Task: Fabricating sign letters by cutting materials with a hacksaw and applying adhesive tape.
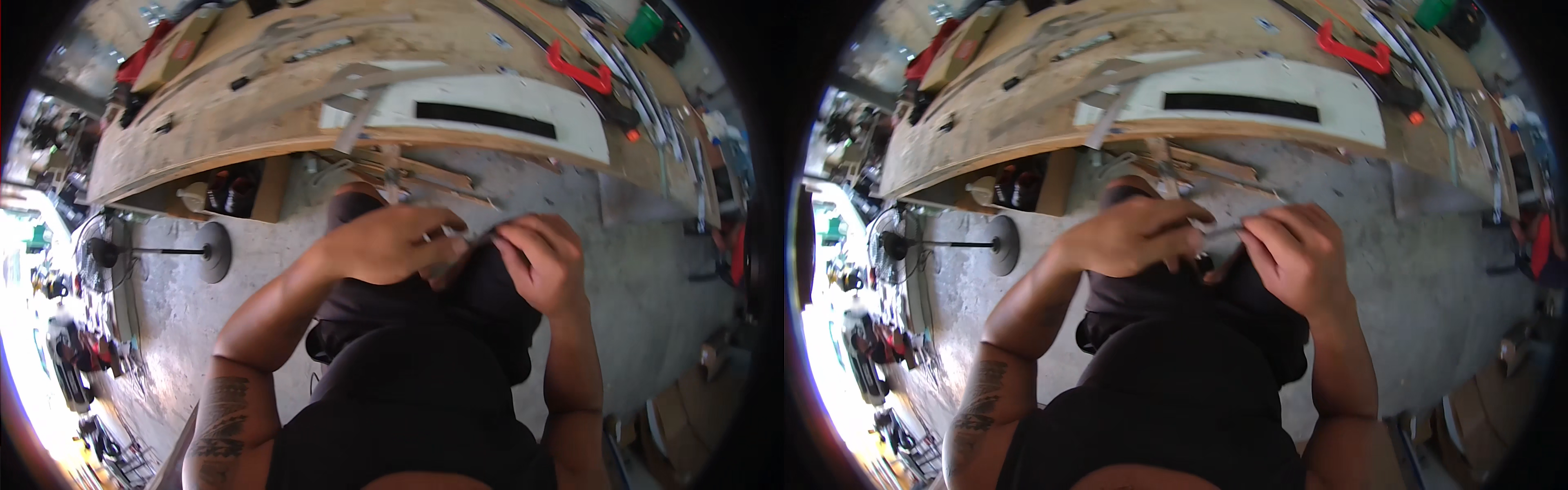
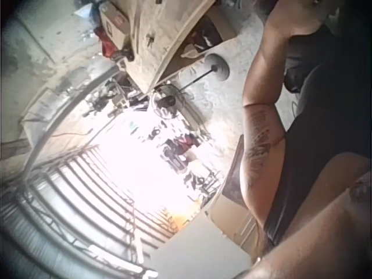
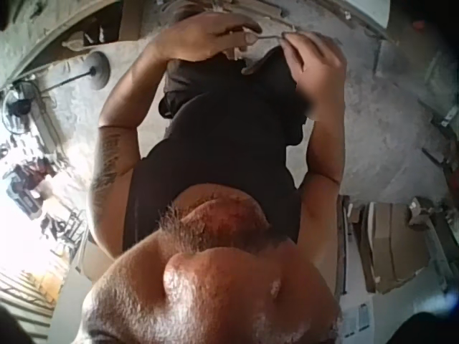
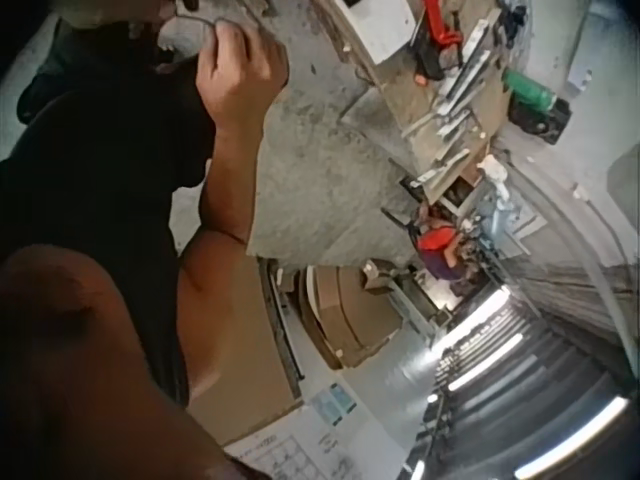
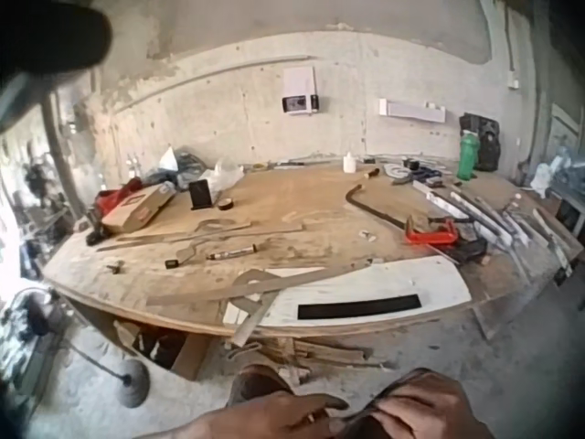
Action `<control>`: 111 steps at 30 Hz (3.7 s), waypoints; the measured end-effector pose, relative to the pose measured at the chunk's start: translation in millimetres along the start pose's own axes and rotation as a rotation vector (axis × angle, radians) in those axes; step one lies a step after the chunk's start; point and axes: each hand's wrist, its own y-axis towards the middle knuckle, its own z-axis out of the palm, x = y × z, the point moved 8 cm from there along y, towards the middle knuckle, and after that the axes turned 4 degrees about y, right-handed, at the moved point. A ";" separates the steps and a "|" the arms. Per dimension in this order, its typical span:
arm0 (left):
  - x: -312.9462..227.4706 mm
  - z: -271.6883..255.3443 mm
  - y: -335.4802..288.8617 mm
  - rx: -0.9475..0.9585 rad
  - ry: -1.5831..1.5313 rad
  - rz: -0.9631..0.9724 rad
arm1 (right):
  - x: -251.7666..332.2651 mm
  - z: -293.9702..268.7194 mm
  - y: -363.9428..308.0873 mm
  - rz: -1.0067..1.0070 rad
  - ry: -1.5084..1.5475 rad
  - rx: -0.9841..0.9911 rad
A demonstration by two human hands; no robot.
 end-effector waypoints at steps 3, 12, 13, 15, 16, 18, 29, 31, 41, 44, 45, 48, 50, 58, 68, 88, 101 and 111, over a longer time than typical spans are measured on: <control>-24.5 -4.9 -4.0 -0.186 0.380 0.073 | -6.9 6.3 -0.5 0.080 -0.007 0.026; -32.7 10.6 -6.6 -0.377 0.785 -0.059 | -5.9 10.3 -10.2 0.186 -0.011 -0.140; -35.4 11.6 -9.0 -0.440 0.797 -0.048 | -3.2 9.7 -10.1 0.160 -0.026 -0.165; -36.4 17.9 -8.9 -0.456 0.768 -0.056 | -2.7 11.1 -12.0 0.156 -0.051 -0.187; -37.1 19.4 -9.0 -0.474 0.740 -0.070 | -1.8 10.9 -13.1 0.150 -0.070 -0.208; -39.7 22.7 -6.5 -0.491 0.708 -0.082 | -1.0 11.0 -12.8 0.145 -0.093 -0.226; -51.8 27.1 -0.1 -0.617 0.636 -0.185 | 2.2 2.0 -3.6 0.203 -0.142 -0.294; -53.2 27.8 1.5 -0.623 0.635 -0.182 | 2.2 1.1 -3.5 0.206 -0.145 -0.299; -55.0 31.8 8.3 -0.631 0.640 -0.194 | -2.1 -1.0 -6.1 0.215 -0.163 -0.337; -49.9 28.6 9.0 -0.625 0.621 -0.186 | -6.9 2.7 -5.8 0.276 -0.162 -0.247; -47.3 26.9 9.2 -0.623 0.610 -0.182 | -9.1 4.0 -6.0 0.305 -0.162 -0.199; -36.6 9.2 2.6 -0.655 0.631 -0.164 | -4.8 -24.2 0.7 0.382 -0.299 -0.192; -33.1 2.1 0.8 -0.669 0.642 -0.149 | -7.1 -43.3 -4.3 0.378 -0.228 -0.277; -42.7 1.3 -0.7 -0.714 0.588 -0.004 | -5.2 -12.9 4.3 0.259 -0.104 -0.150; -42.3 22.7 2.4 -0.621 0.470 -0.169 | -1.7 10.4 19.2 0.056 -0.191 -0.148; -47.9 15.3 8.8 -0.573 0.578 -0.027 | -13.8 -1.9 22.5 0.057 -0.001 -0.107; -53.3 7.8 6.2 -0.565 0.559 -0.108 | -14.1 -1.3 25.3 0.074 0.053 -0.093; -48.7 2.4 12.1 -0.694 0.517 0.133 | -31.1 19.3 -44.6 0.581 0.621 -0.329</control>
